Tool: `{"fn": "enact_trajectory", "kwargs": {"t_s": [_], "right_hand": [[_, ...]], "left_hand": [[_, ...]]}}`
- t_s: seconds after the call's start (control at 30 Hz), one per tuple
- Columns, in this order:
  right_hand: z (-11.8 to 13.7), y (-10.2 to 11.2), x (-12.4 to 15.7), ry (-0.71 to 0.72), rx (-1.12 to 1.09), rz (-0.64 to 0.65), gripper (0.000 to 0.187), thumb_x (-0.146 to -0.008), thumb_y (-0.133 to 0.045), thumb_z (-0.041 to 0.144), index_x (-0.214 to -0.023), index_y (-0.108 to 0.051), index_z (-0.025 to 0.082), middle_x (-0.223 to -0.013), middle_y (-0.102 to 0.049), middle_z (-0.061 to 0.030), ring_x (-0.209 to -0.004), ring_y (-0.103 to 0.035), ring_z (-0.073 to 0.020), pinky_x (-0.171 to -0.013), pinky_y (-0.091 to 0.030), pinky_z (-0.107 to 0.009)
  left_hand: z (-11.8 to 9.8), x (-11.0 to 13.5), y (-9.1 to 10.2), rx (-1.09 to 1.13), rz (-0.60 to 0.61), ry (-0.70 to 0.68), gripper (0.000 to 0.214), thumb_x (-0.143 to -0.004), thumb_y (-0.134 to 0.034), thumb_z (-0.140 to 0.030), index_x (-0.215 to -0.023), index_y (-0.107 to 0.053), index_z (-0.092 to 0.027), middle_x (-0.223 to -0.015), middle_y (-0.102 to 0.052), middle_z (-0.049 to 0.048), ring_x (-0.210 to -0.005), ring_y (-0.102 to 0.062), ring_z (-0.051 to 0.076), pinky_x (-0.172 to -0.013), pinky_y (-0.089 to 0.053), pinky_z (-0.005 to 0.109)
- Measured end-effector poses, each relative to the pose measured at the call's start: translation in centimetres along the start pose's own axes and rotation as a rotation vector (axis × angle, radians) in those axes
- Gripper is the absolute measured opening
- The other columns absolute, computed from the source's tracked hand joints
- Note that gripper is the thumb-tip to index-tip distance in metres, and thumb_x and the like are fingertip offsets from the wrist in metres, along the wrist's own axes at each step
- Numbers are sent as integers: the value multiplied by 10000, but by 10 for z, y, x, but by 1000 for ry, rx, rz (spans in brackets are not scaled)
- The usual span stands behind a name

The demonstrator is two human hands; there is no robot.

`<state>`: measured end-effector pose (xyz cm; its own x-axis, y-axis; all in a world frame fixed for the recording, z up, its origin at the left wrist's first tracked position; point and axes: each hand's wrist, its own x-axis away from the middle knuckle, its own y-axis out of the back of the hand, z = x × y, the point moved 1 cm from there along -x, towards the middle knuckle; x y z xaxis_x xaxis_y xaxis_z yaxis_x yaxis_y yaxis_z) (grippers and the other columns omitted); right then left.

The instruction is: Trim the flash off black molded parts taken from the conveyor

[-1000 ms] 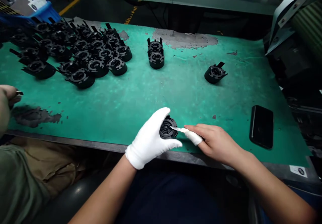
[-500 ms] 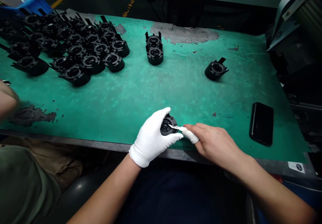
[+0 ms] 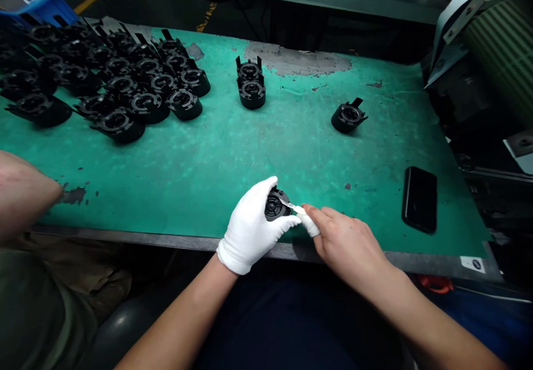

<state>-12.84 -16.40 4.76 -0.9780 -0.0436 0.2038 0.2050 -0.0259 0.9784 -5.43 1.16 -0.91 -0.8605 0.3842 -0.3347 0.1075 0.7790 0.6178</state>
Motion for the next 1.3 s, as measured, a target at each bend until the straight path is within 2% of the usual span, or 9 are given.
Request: {"fn": "enact_trajectory", "kwargs": {"t_s": [0.23,0.33,0.43,0.5,0.57,0.67,0.77,1.03,1.3], "right_hand": [[-22,-2,-2,68,-269,-110,414,-974,-435,228,-1362,-578,248,-1271,-685,-65,-1092,-675,-248,-925,-530,-376],[-36,7,-9,138,-370,-112,353,-989,-450,265,-1298,-620,285,-1271,-695,-13,-1097,-672,-212,-927,-521,-340],[-41,11,-14,261,-396,-11,313,-1015,-437,322,-1242,-652,315,-1227,-718,17,-1065,-682,-194,-885,-514,-312],[-40,8,-16,307,-388,22,314,-1021,-428,353,-1241,-650,317,-1189,-729,12,-1018,-691,-192,-845,-508,-307],[-37,2,-19,319,-363,23,327,-1020,-425,368,-1256,-642,303,-1141,-735,-3,-970,-695,-198,-806,-500,-310],[-33,-5,-22,315,-324,25,345,-1017,-415,360,-1273,-634,286,-1084,-734,-12,-940,-692,-204,-775,-484,-314],[-33,-8,-26,316,-294,34,356,-1002,-422,315,-1292,-627,291,-1067,-728,-10,-926,-691,-200,-761,-471,-309],[-30,-8,-29,209,-154,-18,378,-988,-431,298,-1316,-618,303,-1009,-719,-15,-857,-693,-214,-665,-441,-309],[-32,8,-21,290,-113,47,383,-969,-458,278,-1323,-603,305,-1034,-729,-17,-880,-702,-213,-697,-454,-309]], "left_hand": [[3,-5,0,-16,-1,-43,829,-749,-768,-584,-1402,-459,-178,-1388,-588,141,-1285,-572,306,-1121,-461,462],[5,-19,16,-15,242,-150,862,-717,-800,-571,-1426,-452,-225,-1424,-571,104,-1325,-541,298,-1151,-430,449],[6,-29,39,-4,432,-252,979,-689,-818,-585,-1496,-363,-270,-1578,-389,98,-1473,-342,323,-1213,-336,476],[7,-27,49,26,398,-242,1097,-655,-818,-630,-1537,-277,-267,-1650,-215,115,-1520,-204,351,-1233,-280,507],[7,-18,48,57,321,-169,1193,-604,-824,-671,-1551,-227,-259,-1657,-169,139,-1518,-195,377,-1230,-272,538],[3,0,31,93,213,4,1203,-584,-844,-660,-1535,-246,-229,-1591,-316,168,-1461,-334,386,-1191,-348,550],[-3,9,9,129,106,126,1041,-671,-837,-563,-1494,-320,-189,-1472,-481,162,-1359,-489,345,-1143,-426,509],[-7,8,-3,164,-9,120,873,-724,-813,-428,-1428,-396,-122,-1290,-608,150,-1220,-608,288,-1094,-482,452],[-6,8,-4,131,-14,81,846,-736,-805,-465,-1410,-409,-141,-1313,-595,141,-1232,-596,281,-1094,-479,457]]}}
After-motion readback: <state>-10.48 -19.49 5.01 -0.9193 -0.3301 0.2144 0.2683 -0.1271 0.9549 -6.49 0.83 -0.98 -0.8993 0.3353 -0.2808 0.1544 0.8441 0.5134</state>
